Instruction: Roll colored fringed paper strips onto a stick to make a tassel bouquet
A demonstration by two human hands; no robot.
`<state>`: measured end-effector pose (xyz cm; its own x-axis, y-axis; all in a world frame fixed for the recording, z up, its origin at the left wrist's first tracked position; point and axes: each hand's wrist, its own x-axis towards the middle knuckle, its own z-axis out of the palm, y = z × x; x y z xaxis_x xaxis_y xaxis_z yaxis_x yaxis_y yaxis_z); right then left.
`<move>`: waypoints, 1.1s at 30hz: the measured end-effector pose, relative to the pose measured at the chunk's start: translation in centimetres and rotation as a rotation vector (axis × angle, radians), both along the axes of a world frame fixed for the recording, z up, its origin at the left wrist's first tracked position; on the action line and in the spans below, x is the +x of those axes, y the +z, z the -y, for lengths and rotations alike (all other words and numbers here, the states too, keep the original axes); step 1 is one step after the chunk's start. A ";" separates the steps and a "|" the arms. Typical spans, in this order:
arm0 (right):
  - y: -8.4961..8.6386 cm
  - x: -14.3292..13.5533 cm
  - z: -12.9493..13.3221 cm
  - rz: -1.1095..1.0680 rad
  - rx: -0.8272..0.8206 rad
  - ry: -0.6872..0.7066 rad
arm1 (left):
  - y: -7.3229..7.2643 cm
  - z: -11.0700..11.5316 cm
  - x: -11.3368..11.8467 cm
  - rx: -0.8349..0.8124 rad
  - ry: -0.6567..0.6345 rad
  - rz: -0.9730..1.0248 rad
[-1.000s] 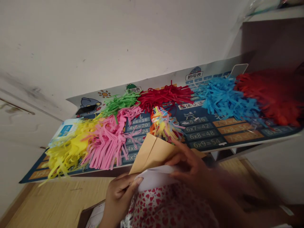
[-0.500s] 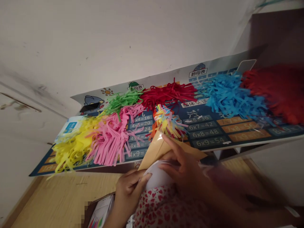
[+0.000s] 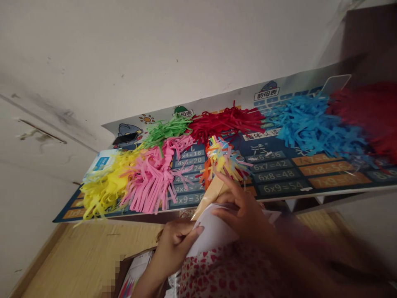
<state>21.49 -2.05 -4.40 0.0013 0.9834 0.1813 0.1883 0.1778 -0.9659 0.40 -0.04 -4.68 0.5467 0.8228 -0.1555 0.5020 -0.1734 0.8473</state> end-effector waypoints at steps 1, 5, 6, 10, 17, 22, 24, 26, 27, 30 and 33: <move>0.0 0.0 -0.1 0.000 0.005 0.000 | -0.1 0.0 0.0 -0.016 0.007 0.008; -0.1 0.3 -0.4 0.025 0.061 0.021 | -0.7 0.2 0.2 -0.076 0.068 0.029; -0.1 0.4 -0.3 0.058 0.118 -0.030 | -0.9 0.2 0.1 -0.087 0.095 0.033; -0.7 0.3 1.5 0.169 0.351 -0.468 | -1.3 0.1 0.0 -0.086 0.238 0.034; -3.9 -4.6 3.7 -0.686 -0.247 -0.358 | -1.3 0.1 0.6 -0.019 0.338 0.029; -3.8 -5.4 3.2 -0.714 -0.391 -0.339 | -1.3 0.4 1.1 -0.003 0.317 0.037; -3.7 -5.3 3.3 -0.682 -0.396 -0.340 | -1.2 0.6 1.3 0.014 0.297 0.045; -3.9 -5.2 3.5 -0.654 -0.397 -0.350 | -0.9 0.9 1.5 0.026 0.279 0.052; -4.0 -5.2 3.6 -0.639 -0.392 -0.361 | -0.9 1.0 1.6 0.033 0.282 0.054; -4.5 -5.3 3.8 -0.556 -0.342 -0.412 | -0.9 1.3 2.0 0.037 0.292 0.054; -4.6 -5.5 3.9 -0.458 -0.271 -0.465 | -1.2 1.4 2.3 0.046 0.283 0.063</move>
<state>15.98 -5.96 -9.01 0.4497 0.8729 -0.1894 -0.2497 -0.0808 -0.9649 2.70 -1.41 -5.85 0.3019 0.9493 -0.0878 0.4827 -0.0728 0.8728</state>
